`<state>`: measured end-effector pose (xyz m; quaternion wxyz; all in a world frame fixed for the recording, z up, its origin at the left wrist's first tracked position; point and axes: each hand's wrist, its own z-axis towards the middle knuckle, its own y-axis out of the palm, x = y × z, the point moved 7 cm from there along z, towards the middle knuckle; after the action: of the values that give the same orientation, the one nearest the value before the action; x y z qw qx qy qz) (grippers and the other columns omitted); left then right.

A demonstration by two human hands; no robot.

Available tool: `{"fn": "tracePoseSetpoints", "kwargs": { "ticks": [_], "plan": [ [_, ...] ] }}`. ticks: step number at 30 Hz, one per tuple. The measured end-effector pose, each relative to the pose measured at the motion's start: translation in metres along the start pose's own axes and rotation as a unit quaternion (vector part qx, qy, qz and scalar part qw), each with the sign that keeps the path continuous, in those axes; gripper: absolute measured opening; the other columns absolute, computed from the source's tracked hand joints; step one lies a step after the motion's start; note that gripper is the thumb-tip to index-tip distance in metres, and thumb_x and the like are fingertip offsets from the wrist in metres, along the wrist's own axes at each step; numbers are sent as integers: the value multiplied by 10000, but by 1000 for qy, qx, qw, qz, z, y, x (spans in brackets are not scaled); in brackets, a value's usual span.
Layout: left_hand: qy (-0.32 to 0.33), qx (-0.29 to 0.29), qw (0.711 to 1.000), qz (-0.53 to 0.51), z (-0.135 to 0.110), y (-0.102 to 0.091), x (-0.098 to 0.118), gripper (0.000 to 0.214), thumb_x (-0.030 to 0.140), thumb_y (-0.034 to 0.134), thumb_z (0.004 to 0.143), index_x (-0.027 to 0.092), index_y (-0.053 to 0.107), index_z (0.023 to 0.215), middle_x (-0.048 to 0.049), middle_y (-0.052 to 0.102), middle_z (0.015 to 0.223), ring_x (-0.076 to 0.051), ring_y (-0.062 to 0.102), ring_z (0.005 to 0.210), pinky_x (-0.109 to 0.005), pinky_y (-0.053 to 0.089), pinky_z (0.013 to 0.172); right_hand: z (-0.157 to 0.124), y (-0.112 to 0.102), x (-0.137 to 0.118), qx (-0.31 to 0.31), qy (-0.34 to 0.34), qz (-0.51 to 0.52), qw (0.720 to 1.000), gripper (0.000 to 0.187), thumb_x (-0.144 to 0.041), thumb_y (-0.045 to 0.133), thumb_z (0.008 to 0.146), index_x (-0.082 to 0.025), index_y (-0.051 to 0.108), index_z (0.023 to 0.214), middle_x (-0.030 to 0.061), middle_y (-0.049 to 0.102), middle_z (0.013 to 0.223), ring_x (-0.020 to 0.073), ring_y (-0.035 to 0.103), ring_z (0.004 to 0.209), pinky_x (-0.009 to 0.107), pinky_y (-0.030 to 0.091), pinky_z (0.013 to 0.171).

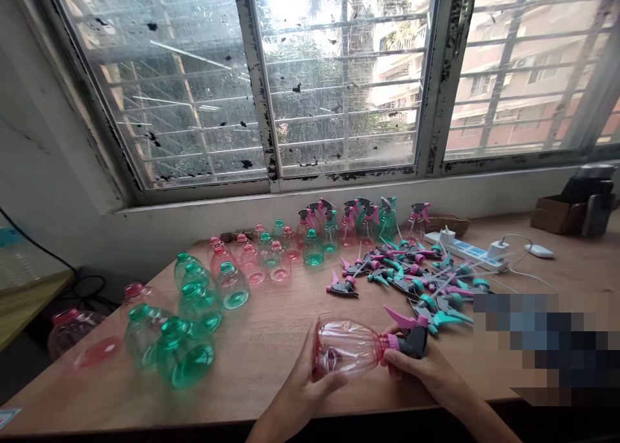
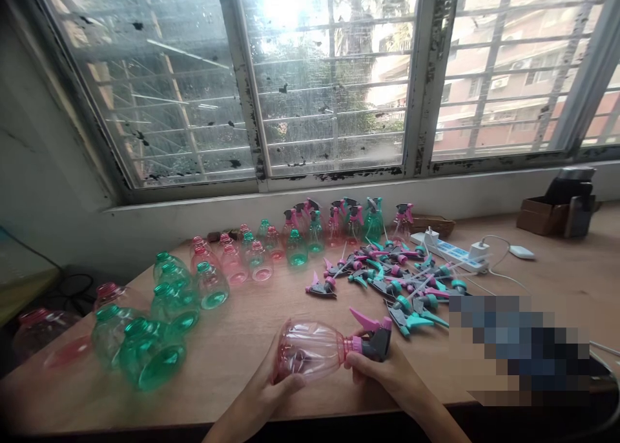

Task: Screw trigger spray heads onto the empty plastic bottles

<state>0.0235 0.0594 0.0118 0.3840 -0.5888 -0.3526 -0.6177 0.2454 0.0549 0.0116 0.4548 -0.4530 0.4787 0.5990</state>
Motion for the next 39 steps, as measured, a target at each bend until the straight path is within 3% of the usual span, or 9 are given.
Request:
{"fn": "tracePoseSetpoints", "kwargs": {
  "ticks": [3, 6, 9, 15, 21, 26, 30, 33, 39],
  "plan": [
    [12, 2, 999, -32, 1, 2, 4, 1074, 371, 803, 809, 313, 69, 1590, -111, 389, 1568, -343, 381, 1422, -503, 197, 1212, 1, -1, 1, -2, -1, -14, 1000, 418, -483, 817, 769, -187, 596, 966, 3, 702, 626, 177, 624, 544, 305, 503, 567],
    [29, 3, 998, -47, 3, 4, 7, 1137, 338, 834, 781, 325, 31, 1586, -113, 574, 1363, -309, 553, 1255, -486, 325, 1142, 2, -3, 0, 14, 1, -31, 999, 413, -506, 807, 770, -185, 617, 946, -1, 691, 597, 181, 612, 539, 305, 492, 565],
    [40, 3, 999, -32, 3, 4, 7, 1181, 336, 841, 775, 327, -22, 1581, -94, 635, 1218, -285, 597, 1168, -479, 355, 1105, 2, -3, 1, 20, 2, -36, 999, 401, -512, 796, 783, -178, 627, 927, 2, 689, 587, 173, 603, 543, 297, 484, 572],
    [44, 14, 999, -16, 1, 1, 4, 1241, 414, 876, 714, 279, 6, 1588, -124, 558, 1347, -325, 509, 1287, -489, 303, 1152, 1, 2, 7, -6, 1, -4, 1000, 473, -477, 845, 739, -178, 604, 1016, -24, 674, 592, 152, 591, 514, 277, 472, 540],
    [69, 52, 996, -37, 6, -2, 7, 1087, 391, 894, 674, 298, 255, 1548, -119, 531, 1416, -344, 516, 1293, -442, 393, 1101, 1, 4, 7, -22, 12, -14, 1000, 453, -473, 831, 756, -180, 599, 1011, -22, 689, 549, 164, 623, 487, 292, 504, 536],
    [53, 49, 997, 25, 0, -3, 7, 1119, 357, 878, 710, 344, 164, 1572, -87, 620, 1211, -296, 591, 1149, -444, 409, 1058, 1, -3, 7, 12, 6, 5, 1000, 450, -470, 843, 745, -194, 584, 989, -20, 696, 600, 159, 627, 468, 272, 499, 491],
    [38, 41, 998, 13, -1, -5, 2, 1207, 398, 902, 672, 310, 118, 1585, -125, 519, 1402, -346, 474, 1315, -470, 305, 1153, -1, -4, 7, 13, -3, 7, 1000, 457, -467, 853, 736, -187, 604, 998, -23, 678, 598, 162, 628, 501, 283, 512, 521],
    [38, 26, 999, -21, 3, -4, -3, 1141, 452, 867, 703, 287, 157, 1581, -142, 401, 1537, -369, 413, 1381, -495, 284, 1175, -2, -3, 7, 8, -7, -8, 1000, 455, -464, 862, 722, -186, 624, 993, -28, 660, 592, 164, 619, 513, 286, 503, 529],
    [86, 41, 995, 26, 3, -2, 5, 1027, 408, 830, 762, 357, 189, 1562, -85, 335, 1595, -339, 333, 1450, -482, 197, 1221, 0, -4, 6, 11, -14, -21, 1000, 440, -469, 831, 761, -188, 601, 1010, -22, 669, 602, 161, 603, 524, 283, 488, 532]
  ]
}}
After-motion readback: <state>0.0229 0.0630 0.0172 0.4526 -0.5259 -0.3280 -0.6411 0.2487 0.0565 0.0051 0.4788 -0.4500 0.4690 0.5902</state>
